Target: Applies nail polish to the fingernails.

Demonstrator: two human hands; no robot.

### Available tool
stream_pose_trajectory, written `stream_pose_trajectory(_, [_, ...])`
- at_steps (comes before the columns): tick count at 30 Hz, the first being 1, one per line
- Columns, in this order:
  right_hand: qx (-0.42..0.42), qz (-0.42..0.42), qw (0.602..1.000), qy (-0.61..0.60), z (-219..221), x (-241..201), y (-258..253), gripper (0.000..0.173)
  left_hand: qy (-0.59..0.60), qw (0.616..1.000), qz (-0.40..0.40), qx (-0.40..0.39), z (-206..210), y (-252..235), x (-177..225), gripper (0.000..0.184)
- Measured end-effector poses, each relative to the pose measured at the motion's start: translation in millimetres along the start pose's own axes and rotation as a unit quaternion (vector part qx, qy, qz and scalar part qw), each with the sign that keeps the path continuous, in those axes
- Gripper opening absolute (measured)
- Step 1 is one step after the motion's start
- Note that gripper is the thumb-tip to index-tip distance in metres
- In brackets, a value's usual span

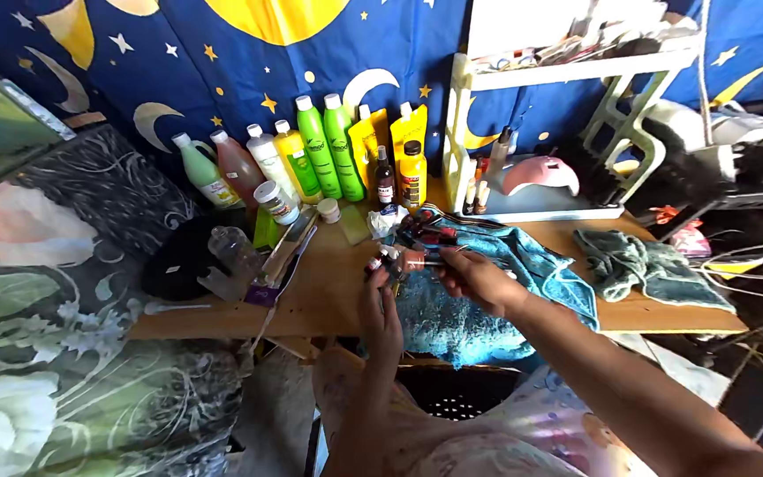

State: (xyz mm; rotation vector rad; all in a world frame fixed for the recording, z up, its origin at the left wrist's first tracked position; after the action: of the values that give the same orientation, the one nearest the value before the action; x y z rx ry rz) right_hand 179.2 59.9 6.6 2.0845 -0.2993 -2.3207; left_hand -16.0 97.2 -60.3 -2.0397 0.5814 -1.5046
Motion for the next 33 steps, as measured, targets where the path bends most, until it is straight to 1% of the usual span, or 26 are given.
stream_pose_trajectory(2, [-0.004,0.009,0.999,-0.035,-3.0,10.6,25.2,0.041,0.142,0.988,0.003,-0.053,8.2,1.0,33.6,0.047])
stream_pose_trajectory(3, [-0.006,0.008,0.999,-0.049,-3.5,16.1,36.9,0.042,0.191,0.979,0.000,-0.077,11.7,2.2,48.3,0.049])
stream_pose_trajectory(5, [-0.044,-0.013,0.997,-0.057,-4.7,24.7,57.3,0.042,0.216,0.972,0.011,-0.090,16.4,2.8,68.6,0.045])
stream_pose_trajectory(7, [-0.107,-0.052,0.992,-0.045,-6.6,32.9,76.7,0.042,0.184,0.975,0.044,-0.118,14.9,2.0,81.3,0.041])
stream_pose_trajectory(9, [-0.139,-0.094,0.986,0.003,-11.0,40.7,91.5,0.039,0.181,0.965,0.079,-0.171,14.1,0.8,93.3,0.040])
stream_pose_trajectory(10, [-0.146,-0.109,0.982,0.044,-14.9,42.6,97.7,0.038,0.204,0.955,0.075,-0.202,13.6,2.7,97.2,0.041])
stream_pose_trajectory(11, [-0.150,-0.129,0.976,0.092,-19.5,41.9,104.7,0.038,0.248,0.940,0.050,-0.228,12.2,6.7,98.8,0.044])
stream_pose_trajectory(12, [-0.144,-0.161,0.967,0.135,-23.9,36.9,113.3,0.039,0.305,0.922,0.010,-0.238,10.5,11.4,98.3,0.053])
stream_pose_trajectory(13, [-0.119,-0.214,0.955,0.169,-27.7,26.4,124.4,0.041,0.365,0.902,-0.042,-0.227,8.2,15.0,95.3,0.066])
stream_pose_trajectory(14, [-0.079,-0.284,0.938,0.182,-30.6,12.5,139.2,0.042,0.420,0.881,-0.094,-0.194,5.1,16.3,92.2,0.072])
stream_pose_trajectory(15, [-0.033,-0.360,0.917,0.171,-32.0,-1.9,156.1,0.044,0.468,0.859,-0.142,-0.151,0.6,15.5,90.2,0.074])
stream_pose_trajectory(17, [0.039,-0.488,0.869,0.078,-23.2,-17.2,180.6,0.046,0.529,0.821,-0.205,-0.062,-8.3,13.9,88.1,0.070])
stream_pose_trajectory(18, [0.038,-0.526,0.849,0.031,-12.9,-11.0,183.8,0.044,0.543,0.811,-0.213,-0.040,-10.0,15.7,91.0,0.070])
stream_pose_trajectory(19, [0.012,-0.537,0.842,0.047,-3.0,5.9,180.6,0.043,0.552,0.806,-0.211,-0.040,-9.6,18.9,98.5,0.070])
stream_pose_trajectory(20, [-0.030,-0.511,0.847,0.140,4.9,27.9,173.2,0.042,0.567,0.796,-0.207,-0.051,-7.8,23.1,108.3,0.071])
stream_pose_trajectory(21, [-0.050,-0.481,0.844,0.231,13.8,45.5,164.7,0.042,0.576,0.790,-0.197,-0.070,-6.4,27.2,117.0,0.072])
stream_pose_trajectory(22, [-0.060,-0.454,0.842,0.285,21.0,52.4,160.9,0.040,0.576,0.792,-0.183,-0.086,-6.9,30.7,120.3,0.073])
stream_pose_trajectory(23, [-0.055,-0.448,0.838,0.308,23.0,46.0,162.6,0.040,0.576,0.793,-0.180,-0.081,-8.9,31.7,118.0,0.073])
stream_pose_trajectory(24, [-0.035,-0.474,0.830,0.292,18.6,30.5,166.8,0.041,0.572,0.798,-0.179,-0.068,-10.9,28.7,112.3,0.072])
stream_pose_trajectory(25, [-0.014,-0.500,0.833,0.236,12.7,18.5,172.6,0.043,0.564,0.805,-0.178,-0.052,-14.2,26.8,105.1,0.070])
stream_pose_trajectory(27, [0.000,-0.535,0.840,0.090,12.9,23.5,167.5,0.038,0.551,0.815,-0.176,-0.033,-18.6,23.4,98.5,0.066])
stream_pose_trajectory(28, [-0.023,-0.524,0.842,0.125,15.1,37.3,160.4,0.034,0.551,0.816,-0.173,-0.034,-18.7,21.5,101.5,0.065])
stream_pose_trajectory(29, [-0.041,-0.498,0.837,0.222,19.1,50.8,154.5,0.031,0.553,0.816,-0.161,-0.043,-17.5,19.7,106.5,0.065])
stream_pose_trajectory(30, [-0.048,-0.464,0.840,0.277,24.5,59.5,149.5,0.030,0.549,0.822,-0.136,-0.056,-15.7,17.6,109.8,0.066])
stream_pose_trajectory(31, [-0.056,-0.435,0.847,0.299,27.6,59.4,149.2,0.031,0.550,0.824,-0.124,-0.057,-15.6,16.6,109.9,0.065])
stream_pose_trajectory(33, [-0.037,-0.474,0.839,0.265,18.8,36.5,154.7,0.038,0.560,0.819,-0.123,-0.025,-14.3,14.1,101.9,0.063])
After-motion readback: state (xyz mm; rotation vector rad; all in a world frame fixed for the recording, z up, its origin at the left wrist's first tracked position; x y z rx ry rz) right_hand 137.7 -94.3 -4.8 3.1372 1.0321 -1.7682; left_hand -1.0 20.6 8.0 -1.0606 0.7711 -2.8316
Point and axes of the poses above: each hand's wrist, its own y-axis away from the middle knuckle, its own z-axis out of the palm, x = y × z, the point moved 3 cm from there along -y, towards the middle knuckle, and after that the axes turned 6 degrees about x, right-handed, at the moved point
